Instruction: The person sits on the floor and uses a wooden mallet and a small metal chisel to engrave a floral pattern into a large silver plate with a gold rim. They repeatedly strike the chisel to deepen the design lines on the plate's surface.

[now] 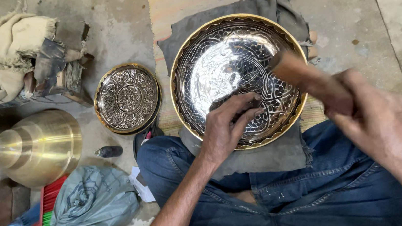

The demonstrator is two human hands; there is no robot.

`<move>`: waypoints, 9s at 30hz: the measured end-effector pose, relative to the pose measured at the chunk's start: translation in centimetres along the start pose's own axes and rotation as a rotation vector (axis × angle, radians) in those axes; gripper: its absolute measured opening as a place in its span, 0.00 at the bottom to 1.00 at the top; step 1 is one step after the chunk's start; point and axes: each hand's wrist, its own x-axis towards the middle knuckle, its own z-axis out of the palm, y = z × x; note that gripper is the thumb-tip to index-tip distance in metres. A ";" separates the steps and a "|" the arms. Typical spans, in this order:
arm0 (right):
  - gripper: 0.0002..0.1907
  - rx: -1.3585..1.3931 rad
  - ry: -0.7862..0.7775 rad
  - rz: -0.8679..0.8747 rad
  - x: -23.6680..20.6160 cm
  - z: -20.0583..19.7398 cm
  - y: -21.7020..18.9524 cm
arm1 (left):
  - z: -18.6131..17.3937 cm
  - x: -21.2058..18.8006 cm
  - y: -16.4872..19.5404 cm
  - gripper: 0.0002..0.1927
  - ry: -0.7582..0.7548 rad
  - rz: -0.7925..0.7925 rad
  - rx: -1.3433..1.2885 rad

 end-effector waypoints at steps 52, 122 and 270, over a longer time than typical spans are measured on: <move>0.24 0.022 0.011 -0.025 -1.2 1.2 -0.9 | -0.3 0.1 0.4 0.18 -0.019 -0.009 0.065; 0.23 0.009 0.138 -0.016 -2.3 2.2 -1.8 | -0.1 0.1 0.5 0.19 -0.014 -0.012 0.125; 0.20 -0.168 -0.114 -0.096 0.7 -0.5 -1.7 | -1.1 0.4 0.1 0.16 -0.025 -0.014 0.094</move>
